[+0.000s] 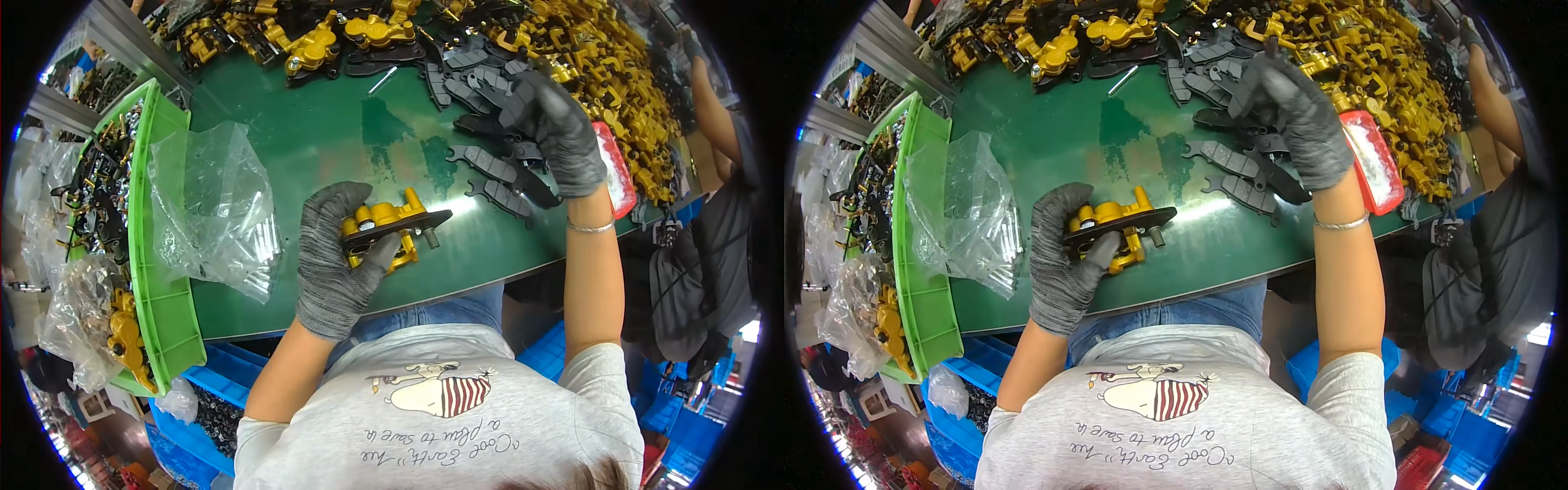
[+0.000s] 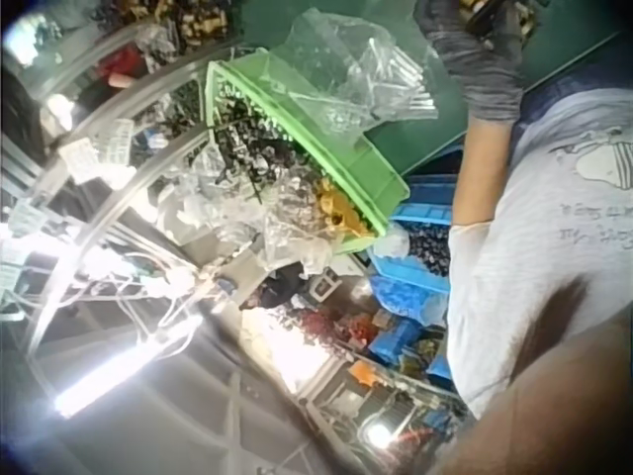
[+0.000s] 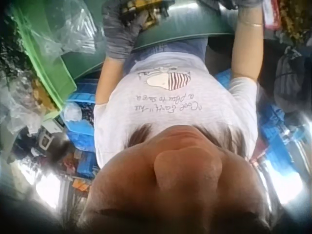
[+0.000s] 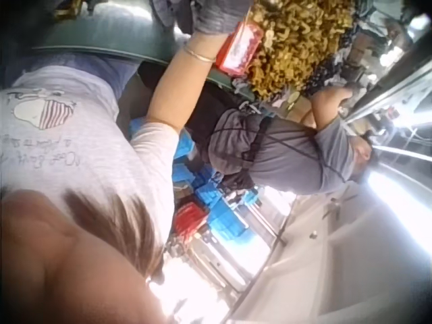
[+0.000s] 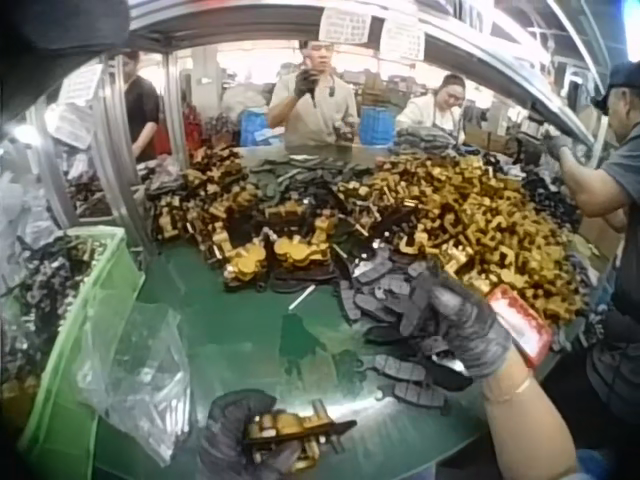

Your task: Assembling brake pads and pins into yellow brake caliper housings at a manual workstation.

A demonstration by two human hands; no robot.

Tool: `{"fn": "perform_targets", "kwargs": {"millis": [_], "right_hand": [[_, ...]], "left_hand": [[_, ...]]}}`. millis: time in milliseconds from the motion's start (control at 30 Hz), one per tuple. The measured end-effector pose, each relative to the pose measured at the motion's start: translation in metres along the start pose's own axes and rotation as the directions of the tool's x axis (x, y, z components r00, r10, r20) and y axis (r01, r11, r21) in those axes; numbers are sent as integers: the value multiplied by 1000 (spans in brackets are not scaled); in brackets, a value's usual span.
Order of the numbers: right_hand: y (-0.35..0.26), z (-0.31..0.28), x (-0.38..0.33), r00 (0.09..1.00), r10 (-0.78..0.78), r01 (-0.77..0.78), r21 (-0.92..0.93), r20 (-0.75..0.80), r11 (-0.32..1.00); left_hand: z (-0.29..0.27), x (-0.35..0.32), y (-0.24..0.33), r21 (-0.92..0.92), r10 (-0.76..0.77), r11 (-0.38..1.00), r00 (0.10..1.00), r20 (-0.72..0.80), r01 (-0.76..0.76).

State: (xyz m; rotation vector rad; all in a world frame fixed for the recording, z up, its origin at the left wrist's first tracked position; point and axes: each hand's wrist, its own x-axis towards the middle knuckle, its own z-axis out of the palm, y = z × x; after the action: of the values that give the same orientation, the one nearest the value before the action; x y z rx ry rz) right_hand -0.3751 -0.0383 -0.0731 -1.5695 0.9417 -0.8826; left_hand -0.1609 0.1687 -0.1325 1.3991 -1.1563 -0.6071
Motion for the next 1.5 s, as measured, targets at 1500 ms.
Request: {"fn": "perform_targets", "kwargs": {"millis": [1500], "right_hand": [[22, 49, -104, 964, 202, -249, 321, 171, 914]], "left_hand": [[-27, -21, 27, 391, 199, 895, 977, 75, -213]]}}
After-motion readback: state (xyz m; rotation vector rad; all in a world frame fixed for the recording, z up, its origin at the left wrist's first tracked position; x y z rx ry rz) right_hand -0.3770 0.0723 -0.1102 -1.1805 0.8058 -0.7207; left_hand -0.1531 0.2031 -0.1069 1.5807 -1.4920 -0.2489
